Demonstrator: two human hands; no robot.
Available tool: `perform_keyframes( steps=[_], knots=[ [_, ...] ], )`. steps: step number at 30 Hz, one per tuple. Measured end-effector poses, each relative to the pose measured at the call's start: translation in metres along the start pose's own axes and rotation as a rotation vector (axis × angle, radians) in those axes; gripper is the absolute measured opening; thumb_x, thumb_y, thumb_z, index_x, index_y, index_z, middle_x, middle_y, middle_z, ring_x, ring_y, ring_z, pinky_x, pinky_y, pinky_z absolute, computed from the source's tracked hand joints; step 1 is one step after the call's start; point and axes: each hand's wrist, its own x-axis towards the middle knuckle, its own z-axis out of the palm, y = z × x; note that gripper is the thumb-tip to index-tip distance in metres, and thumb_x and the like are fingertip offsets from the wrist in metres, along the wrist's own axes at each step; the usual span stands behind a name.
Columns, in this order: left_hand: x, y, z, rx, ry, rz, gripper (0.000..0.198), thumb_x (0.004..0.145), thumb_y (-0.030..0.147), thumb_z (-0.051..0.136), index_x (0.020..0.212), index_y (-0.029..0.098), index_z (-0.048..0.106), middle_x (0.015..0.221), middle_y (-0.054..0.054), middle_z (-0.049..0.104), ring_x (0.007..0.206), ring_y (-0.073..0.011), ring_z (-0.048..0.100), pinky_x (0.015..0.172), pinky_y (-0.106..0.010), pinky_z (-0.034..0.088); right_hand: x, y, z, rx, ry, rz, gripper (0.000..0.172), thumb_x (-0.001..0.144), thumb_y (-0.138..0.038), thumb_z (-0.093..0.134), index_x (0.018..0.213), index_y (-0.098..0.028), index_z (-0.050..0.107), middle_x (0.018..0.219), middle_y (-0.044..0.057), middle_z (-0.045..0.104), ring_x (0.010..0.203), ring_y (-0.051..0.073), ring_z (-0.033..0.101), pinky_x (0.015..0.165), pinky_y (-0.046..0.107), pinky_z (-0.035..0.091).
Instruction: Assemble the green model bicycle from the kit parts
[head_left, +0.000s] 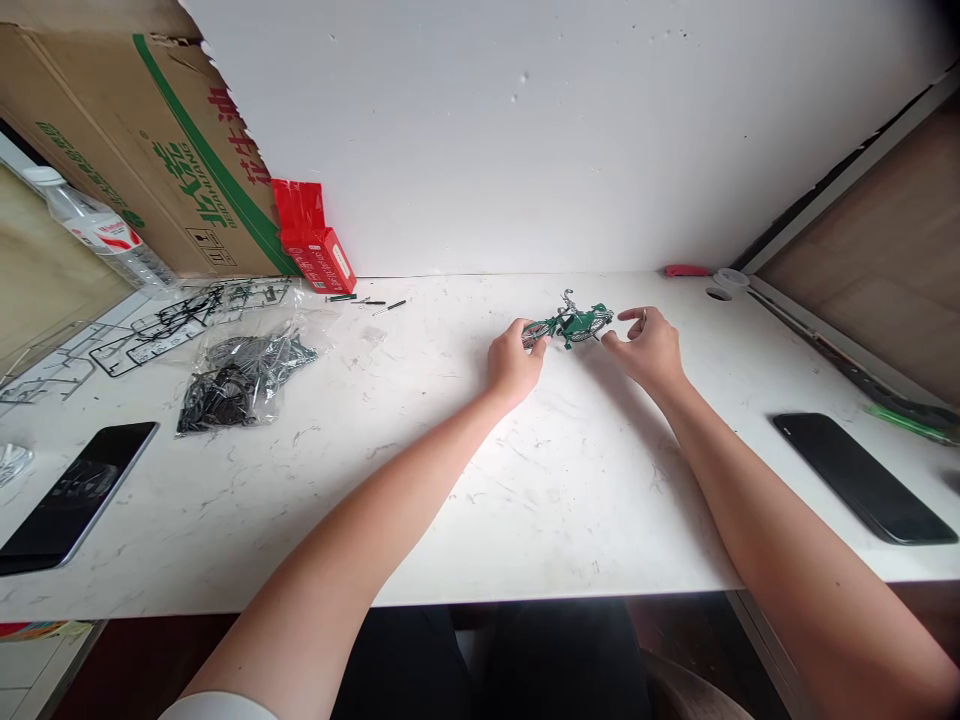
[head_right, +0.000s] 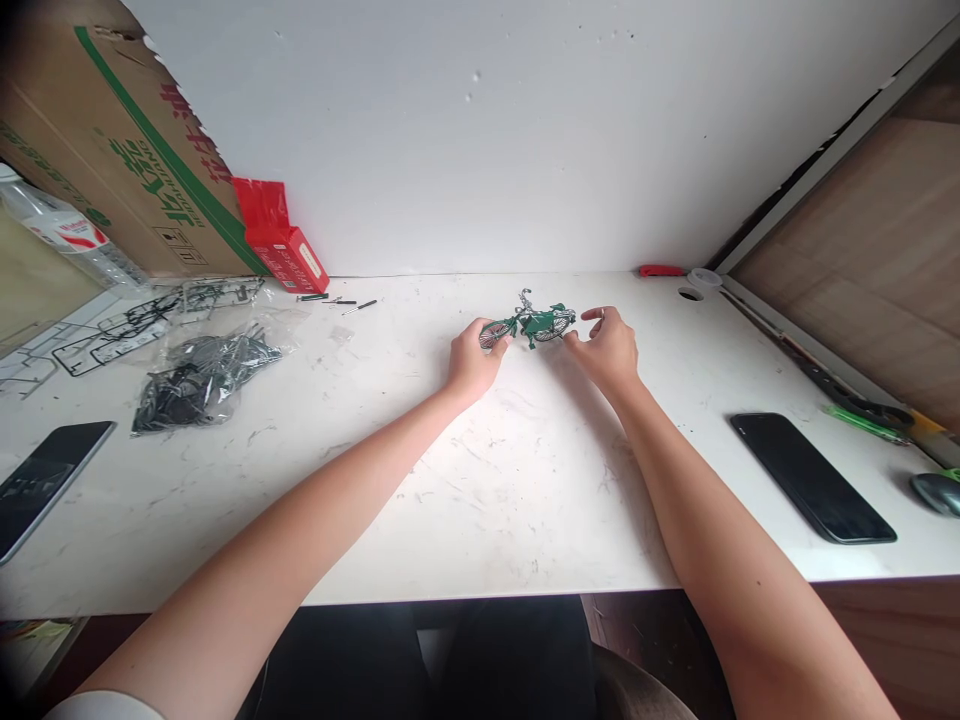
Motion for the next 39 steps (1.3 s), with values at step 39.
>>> perform_keyframes(
  steps=[39],
  knots=[
    [-0.003, 0.009, -0.002, 0.071, -0.080, -0.008, 0.016, 0.092, 0.020, 0.078, 0.104, 0.027, 0.069, 0.110, -0.004, 0.082, 0.105, -0.0264, 0.077, 0.102, -0.042, 0.056, 0.002, 0.007, 0.018, -0.153, -0.083, 0.011, 0.019, 0.084, -0.043, 0.071, 0.082, -0.024, 0.069, 0.071, 0.005, 0.063, 0.067, 0.023, 0.055, 0.059, 0.036, 0.037]
  ],
)
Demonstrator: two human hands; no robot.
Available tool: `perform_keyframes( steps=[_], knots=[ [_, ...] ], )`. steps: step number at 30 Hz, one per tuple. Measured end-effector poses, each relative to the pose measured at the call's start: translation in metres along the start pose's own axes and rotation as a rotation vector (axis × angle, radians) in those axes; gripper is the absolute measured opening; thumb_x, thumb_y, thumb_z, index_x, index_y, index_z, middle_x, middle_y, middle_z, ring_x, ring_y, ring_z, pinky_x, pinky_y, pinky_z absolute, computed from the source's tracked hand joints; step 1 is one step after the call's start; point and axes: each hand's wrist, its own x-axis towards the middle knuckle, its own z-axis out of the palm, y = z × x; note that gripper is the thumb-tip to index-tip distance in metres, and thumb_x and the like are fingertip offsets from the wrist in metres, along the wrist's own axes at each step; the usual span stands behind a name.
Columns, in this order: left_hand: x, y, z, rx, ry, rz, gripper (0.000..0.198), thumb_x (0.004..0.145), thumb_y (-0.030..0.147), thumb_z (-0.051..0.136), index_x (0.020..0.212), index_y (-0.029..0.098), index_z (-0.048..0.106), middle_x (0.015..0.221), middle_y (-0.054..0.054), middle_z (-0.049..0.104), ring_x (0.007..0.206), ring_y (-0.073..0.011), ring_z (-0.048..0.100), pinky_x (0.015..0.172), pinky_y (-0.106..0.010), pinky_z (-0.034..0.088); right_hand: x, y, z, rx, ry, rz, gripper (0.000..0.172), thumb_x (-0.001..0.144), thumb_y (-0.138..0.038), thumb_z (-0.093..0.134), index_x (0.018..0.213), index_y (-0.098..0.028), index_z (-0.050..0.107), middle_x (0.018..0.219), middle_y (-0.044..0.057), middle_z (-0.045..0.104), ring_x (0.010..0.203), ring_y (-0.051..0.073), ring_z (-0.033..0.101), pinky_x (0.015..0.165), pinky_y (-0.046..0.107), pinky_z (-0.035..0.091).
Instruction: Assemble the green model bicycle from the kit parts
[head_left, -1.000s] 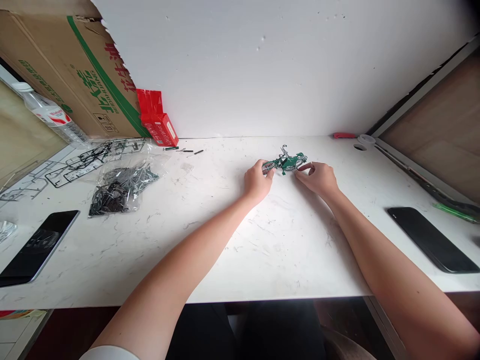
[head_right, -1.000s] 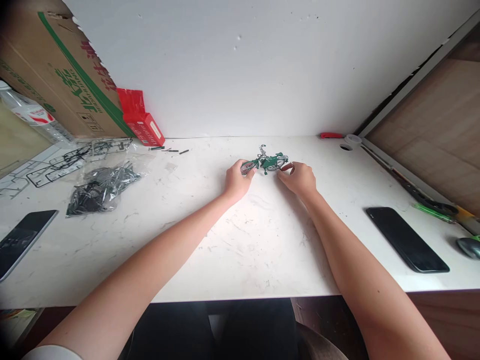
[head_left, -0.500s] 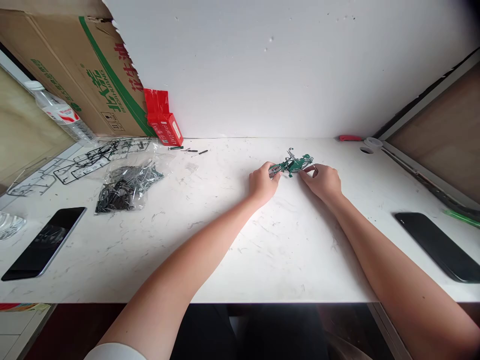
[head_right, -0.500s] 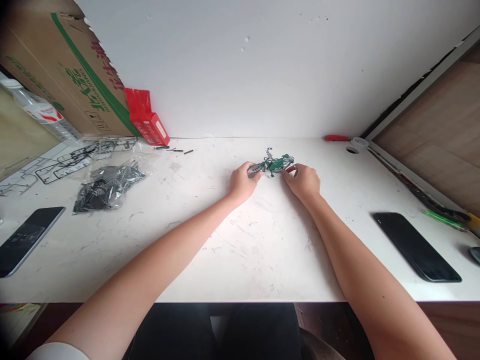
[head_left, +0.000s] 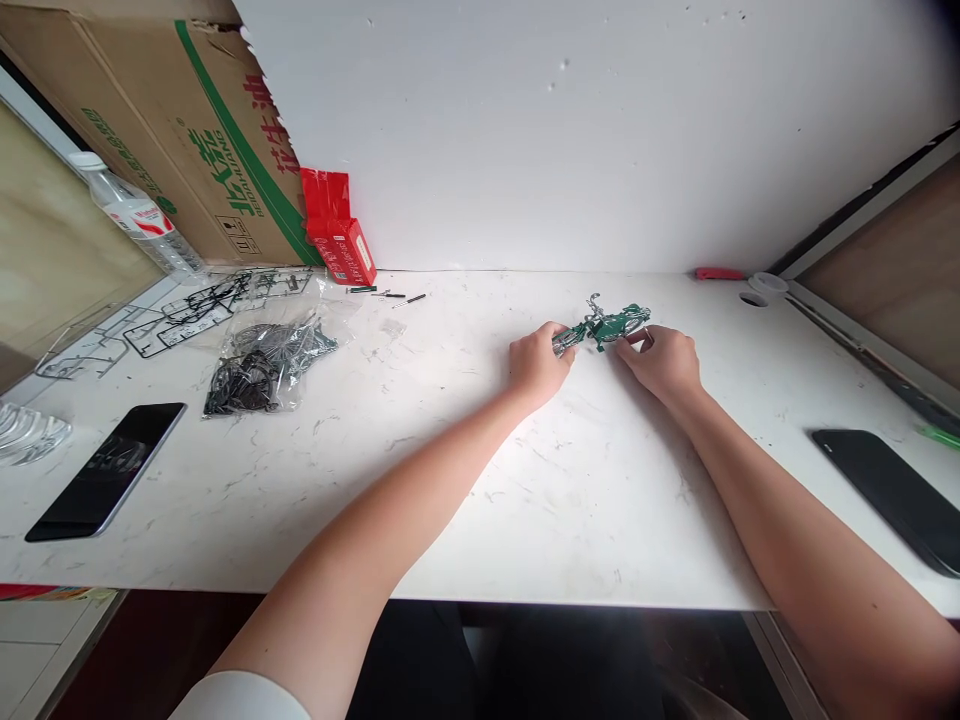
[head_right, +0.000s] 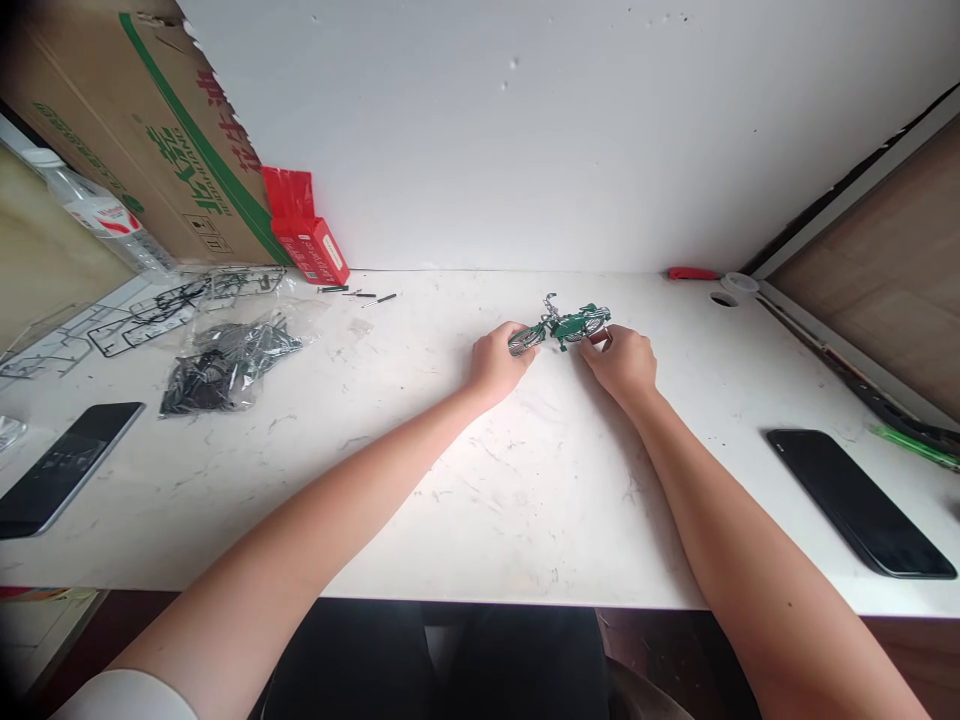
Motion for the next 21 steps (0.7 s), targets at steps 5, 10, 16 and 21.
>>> perform_keyframes(
  steps=[5, 10, 16, 21],
  knots=[
    [0.001, -0.002, 0.002, -0.015, -0.007, 0.012, 0.028, 0.089, 0.015, 0.080, 0.112, 0.026, 0.069, 0.125, -0.007, 0.080, 0.116, -0.0281, 0.075, 0.107, -0.045, 0.054, 0.006, 0.008, -0.004, 0.000, 0.027, 0.055, 0.017, 0.080, -0.040, 0.075, 0.079, -0.025, 0.069, 0.070, 0.006, 0.062, 0.069, 0.025, 0.055, 0.060, 0.036, 0.037],
    [0.001, -0.002, 0.002, 0.008, 0.007, 0.022, 0.023, 0.094, 0.014, 0.073, 0.115, 0.025, 0.069, 0.125, -0.009, 0.079, 0.118, -0.0285, 0.073, 0.108, -0.047, 0.054, 0.010, 0.017, -0.009, 0.023, 0.045, 0.123, 0.015, 0.084, -0.037, 0.075, 0.080, -0.024, 0.069, 0.075, 0.007, 0.064, 0.074, 0.026, 0.056, 0.063, 0.037, 0.038],
    [-0.001, 0.000, 0.002, 0.034, -0.002, 0.036, 0.021, 0.095, 0.014, 0.069, 0.114, 0.023, 0.068, 0.125, -0.011, 0.078, 0.119, -0.0288, 0.070, 0.111, -0.049, 0.051, 0.014, 0.022, -0.012, 0.005, 0.060, 0.160, 0.013, 0.086, -0.034, 0.075, 0.082, -0.024, 0.068, 0.080, 0.009, 0.065, 0.077, 0.024, 0.053, 0.067, 0.038, 0.037],
    [-0.002, 0.001, 0.002, 0.039, -0.020, 0.041, 0.016, 0.095, 0.013, 0.066, 0.108, 0.023, 0.065, 0.123, -0.010, 0.078, 0.119, -0.0281, 0.069, 0.110, -0.047, 0.050, 0.022, 0.033, -0.018, -0.045, 0.102, 0.251, 0.013, 0.086, -0.034, 0.076, 0.088, -0.022, 0.072, 0.076, 0.009, 0.062, 0.075, 0.023, 0.048, 0.069, 0.041, 0.037]
  ],
)
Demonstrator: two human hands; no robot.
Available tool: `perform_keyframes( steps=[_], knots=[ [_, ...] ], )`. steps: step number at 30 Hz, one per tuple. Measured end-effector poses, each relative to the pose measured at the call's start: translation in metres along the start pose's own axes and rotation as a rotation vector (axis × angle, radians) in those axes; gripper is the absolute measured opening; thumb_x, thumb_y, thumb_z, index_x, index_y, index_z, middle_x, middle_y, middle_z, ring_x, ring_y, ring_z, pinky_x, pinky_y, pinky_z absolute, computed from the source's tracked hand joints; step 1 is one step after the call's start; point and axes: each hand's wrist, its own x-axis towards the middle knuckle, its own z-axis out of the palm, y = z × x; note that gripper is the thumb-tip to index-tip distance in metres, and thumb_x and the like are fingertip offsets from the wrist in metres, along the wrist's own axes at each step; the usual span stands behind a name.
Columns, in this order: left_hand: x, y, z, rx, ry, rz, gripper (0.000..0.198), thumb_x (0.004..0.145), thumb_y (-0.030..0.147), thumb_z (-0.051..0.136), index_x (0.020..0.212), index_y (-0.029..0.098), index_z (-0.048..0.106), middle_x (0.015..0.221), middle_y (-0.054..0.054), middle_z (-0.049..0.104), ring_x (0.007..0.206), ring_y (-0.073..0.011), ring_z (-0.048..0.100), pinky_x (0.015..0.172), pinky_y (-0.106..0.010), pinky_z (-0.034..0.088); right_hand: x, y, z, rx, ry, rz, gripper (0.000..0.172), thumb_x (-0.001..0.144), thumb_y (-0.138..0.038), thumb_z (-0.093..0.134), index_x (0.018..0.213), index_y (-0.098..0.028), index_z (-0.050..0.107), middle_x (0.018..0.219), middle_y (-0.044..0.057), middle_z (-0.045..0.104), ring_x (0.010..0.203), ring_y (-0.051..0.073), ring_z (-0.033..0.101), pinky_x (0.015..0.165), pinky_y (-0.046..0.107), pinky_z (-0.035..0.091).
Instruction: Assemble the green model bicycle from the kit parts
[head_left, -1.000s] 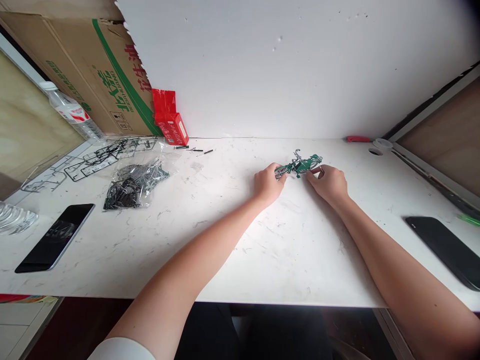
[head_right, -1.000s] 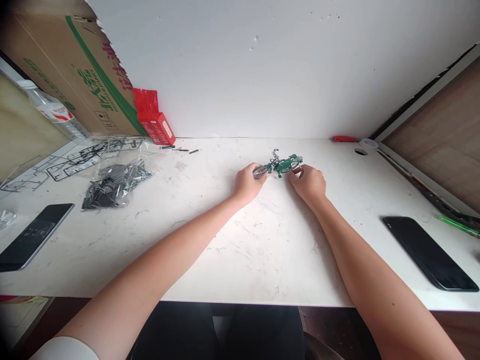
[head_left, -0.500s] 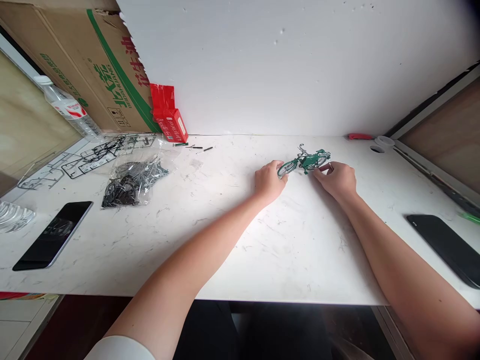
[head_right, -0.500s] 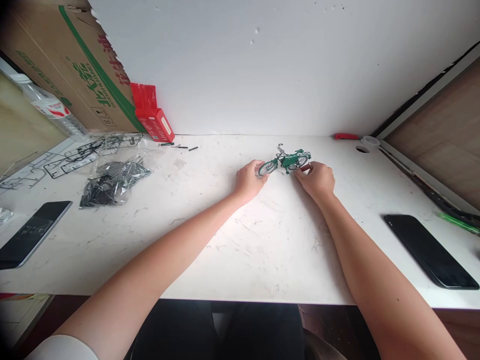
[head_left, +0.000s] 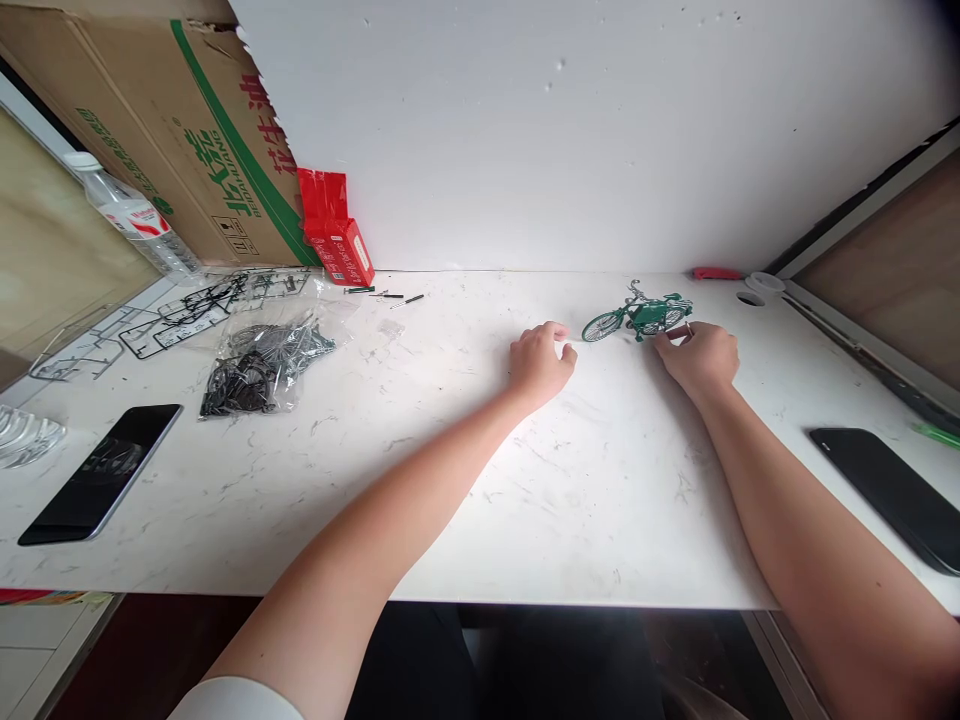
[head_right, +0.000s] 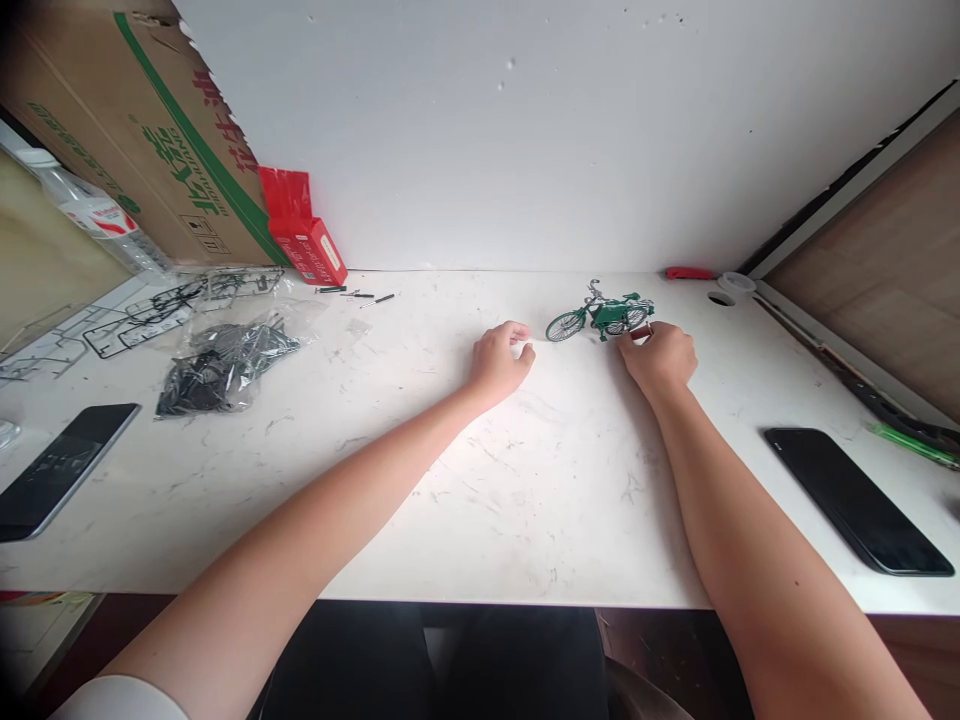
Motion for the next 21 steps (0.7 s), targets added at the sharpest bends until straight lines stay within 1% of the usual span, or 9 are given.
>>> perform_keyframes(
  steps=[3, 5, 10, 12, 14, 16, 17, 19, 21],
  knots=[
    [0.000, 0.001, 0.000, 0.019, -0.021, 0.002, 0.011, 0.097, 0.016, 0.065, 0.106, 0.023, 0.064, 0.120, -0.009, 0.077, 0.118, -0.0262, 0.069, 0.109, -0.045, 0.049, 0.006, 0.006, -0.002, -0.024, 0.018, 0.080, 0.015, 0.084, -0.036, 0.078, 0.089, -0.022, 0.074, 0.075, 0.006, 0.060, 0.071, 0.021, 0.048, 0.069, 0.039, 0.039],
    [0.000, 0.002, -0.001, 0.045, -0.038, 0.003, 0.012, 0.097, 0.016, 0.062, 0.107, 0.022, 0.064, 0.121, -0.008, 0.077, 0.117, -0.0255, 0.069, 0.109, -0.045, 0.049, 0.008, 0.009, -0.003, -0.036, 0.025, 0.113, 0.016, 0.084, -0.037, 0.078, 0.089, -0.022, 0.074, 0.075, 0.004, 0.060, 0.070, 0.020, 0.048, 0.069, 0.037, 0.040],
    [-0.001, 0.003, -0.003, 0.080, -0.065, 0.006, 0.018, 0.096, 0.012, 0.060, 0.110, 0.022, 0.064, 0.124, -0.008, 0.077, 0.120, -0.0242, 0.068, 0.110, -0.044, 0.047, 0.006, 0.009, -0.005, -0.067, 0.000, 0.100, 0.019, 0.083, -0.037, 0.077, 0.095, -0.022, 0.075, 0.075, 0.003, 0.060, 0.072, 0.020, 0.050, 0.074, 0.036, 0.044],
    [-0.001, 0.003, -0.002, 0.087, -0.064, 0.015, 0.018, 0.096, 0.011, 0.059, 0.111, 0.022, 0.064, 0.124, -0.008, 0.077, 0.122, -0.0246, 0.067, 0.111, -0.045, 0.047, 0.005, 0.006, -0.006, -0.072, -0.017, 0.103, 0.026, 0.082, -0.037, 0.078, 0.104, -0.023, 0.074, 0.078, 0.003, 0.061, 0.075, 0.021, 0.050, 0.077, 0.037, 0.045],
    [-0.001, 0.004, 0.000, 0.095, -0.053, 0.031, 0.019, 0.097, 0.011, 0.058, 0.112, 0.021, 0.064, 0.125, -0.009, 0.076, 0.123, -0.0252, 0.066, 0.111, -0.046, 0.046, 0.003, 0.003, -0.009, -0.070, 0.004, 0.114, 0.041, 0.082, -0.038, 0.079, 0.119, -0.025, 0.070, 0.083, 0.003, 0.061, 0.078, 0.022, 0.051, 0.081, 0.039, 0.046],
    [0.000, 0.005, 0.000, 0.116, -0.037, 0.058, 0.021, 0.097, 0.009, 0.056, 0.114, 0.020, 0.064, 0.126, -0.010, 0.076, 0.125, -0.0254, 0.065, 0.111, -0.046, 0.046, 0.003, 0.001, -0.013, -0.049, 0.065, 0.115, 0.056, 0.082, -0.041, 0.081, 0.132, -0.024, 0.064, 0.088, 0.004, 0.060, 0.081, 0.023, 0.052, 0.085, 0.042, 0.046],
    [0.000, 0.006, 0.000, 0.138, -0.029, 0.075, 0.022, 0.097, 0.008, 0.055, 0.114, 0.019, 0.064, 0.126, -0.011, 0.075, 0.125, -0.0258, 0.064, 0.111, -0.046, 0.046, 0.004, 0.001, -0.015, -0.025, 0.102, 0.108, 0.058, 0.082, -0.042, 0.081, 0.135, -0.023, 0.063, 0.088, 0.004, 0.060, 0.082, 0.024, 0.053, 0.086, 0.044, 0.046],
    [-0.002, 0.008, -0.008, 0.187, -0.033, 0.138, 0.023, 0.098, 0.008, 0.054, 0.117, 0.018, 0.064, 0.129, -0.012, 0.074, 0.129, -0.0264, 0.062, 0.111, -0.046, 0.046, 0.007, 0.005, -0.018, 0.040, 0.200, 0.057, 0.055, 0.087, -0.040, 0.078, 0.136, -0.022, 0.062, 0.085, 0.004, 0.060, 0.083, 0.026, 0.056, 0.085, 0.046, 0.046],
    [-0.010, 0.011, -0.024, 0.240, -0.072, 0.199, 0.025, 0.099, 0.008, 0.053, 0.120, 0.017, 0.063, 0.132, -0.012, 0.072, 0.129, -0.0260, 0.062, 0.110, -0.045, 0.046, 0.014, 0.011, -0.018, 0.101, 0.332, 0.000, 0.052, 0.086, -0.033, 0.080, 0.133, -0.019, 0.065, 0.083, 0.005, 0.060, 0.079, 0.024, 0.057, 0.083, 0.047, 0.046]
  ],
)
